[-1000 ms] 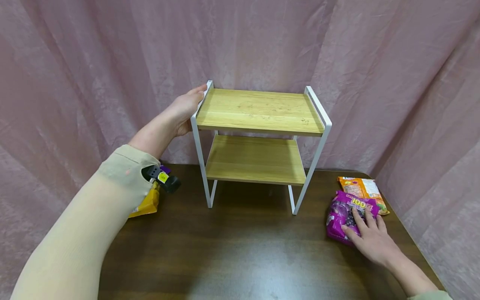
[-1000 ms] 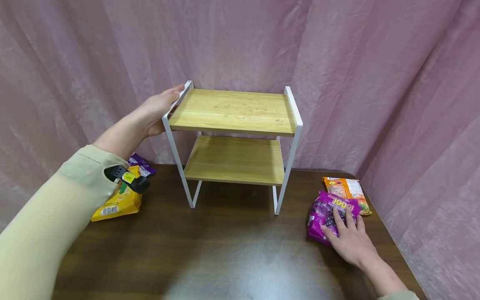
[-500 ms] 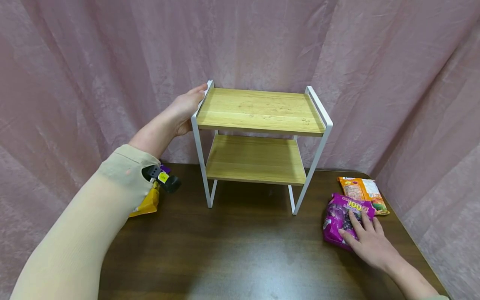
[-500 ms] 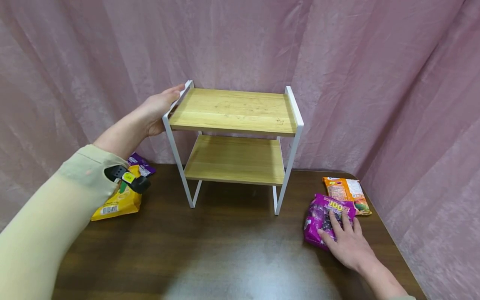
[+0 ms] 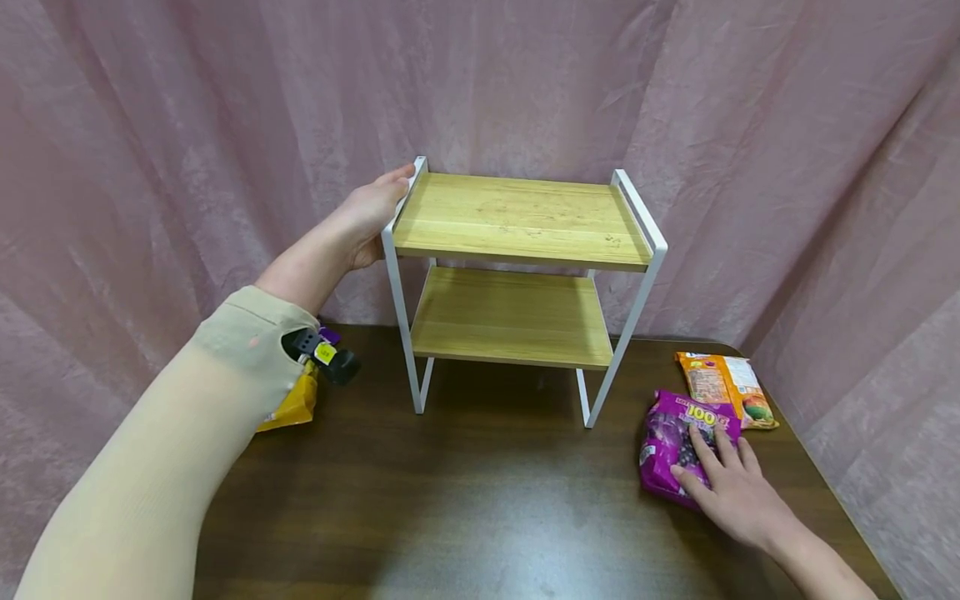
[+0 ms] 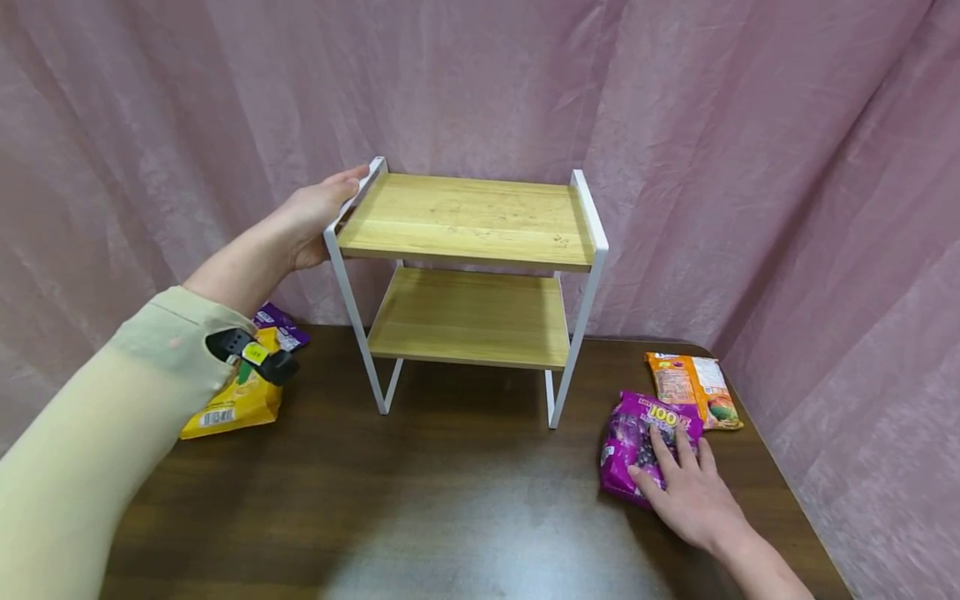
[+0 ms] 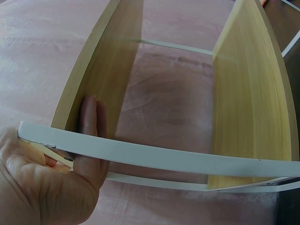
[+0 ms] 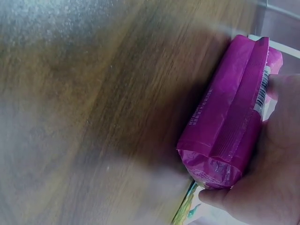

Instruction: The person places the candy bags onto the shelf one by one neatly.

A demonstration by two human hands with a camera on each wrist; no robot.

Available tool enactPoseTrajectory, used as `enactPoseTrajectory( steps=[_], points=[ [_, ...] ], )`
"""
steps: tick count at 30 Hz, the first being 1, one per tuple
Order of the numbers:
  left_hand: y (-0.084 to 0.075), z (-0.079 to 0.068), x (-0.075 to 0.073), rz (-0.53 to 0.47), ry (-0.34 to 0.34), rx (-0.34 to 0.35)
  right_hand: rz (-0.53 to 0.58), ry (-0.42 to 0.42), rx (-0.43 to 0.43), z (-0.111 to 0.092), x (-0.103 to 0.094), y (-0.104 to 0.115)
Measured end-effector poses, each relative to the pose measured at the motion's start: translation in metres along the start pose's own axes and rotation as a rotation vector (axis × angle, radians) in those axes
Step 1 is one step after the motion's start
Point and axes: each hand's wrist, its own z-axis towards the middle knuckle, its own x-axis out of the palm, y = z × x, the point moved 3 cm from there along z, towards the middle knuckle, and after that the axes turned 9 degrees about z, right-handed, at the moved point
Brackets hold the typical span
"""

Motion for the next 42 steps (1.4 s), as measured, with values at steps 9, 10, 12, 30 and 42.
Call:
enactPoseTrajectory(
  steps=[9, 10, 12, 30, 42],
  points=[
    [-0.001, -0.001, 0.001, -0.01, -0.001, -0.007, -0.015, -0.003, -0.012, -0.006, 0.005, 0.006],
    [-0.001, -0.001, 0.002, -0.013, -0.001, -0.006, -0.018, -0.004, -0.013, -0.007, 0.005, 0.007],
    [-0.001, -0.001, 0.002, -0.015, -0.004, -0.007, -0.021, -0.005, -0.016, -0.008, 0.006, 0.008],
    [0.0, -0.003, 0.001, -0.004, -0.001, -0.006, -0.05, -0.02, -0.045, -0.023, 0.014, 0.024],
    [0.0, -0.005, 0.0, 0.001, -0.005, -0.011, -0.051, 0.008, -0.043, -0.03, 0.018, 0.031]
  ],
)
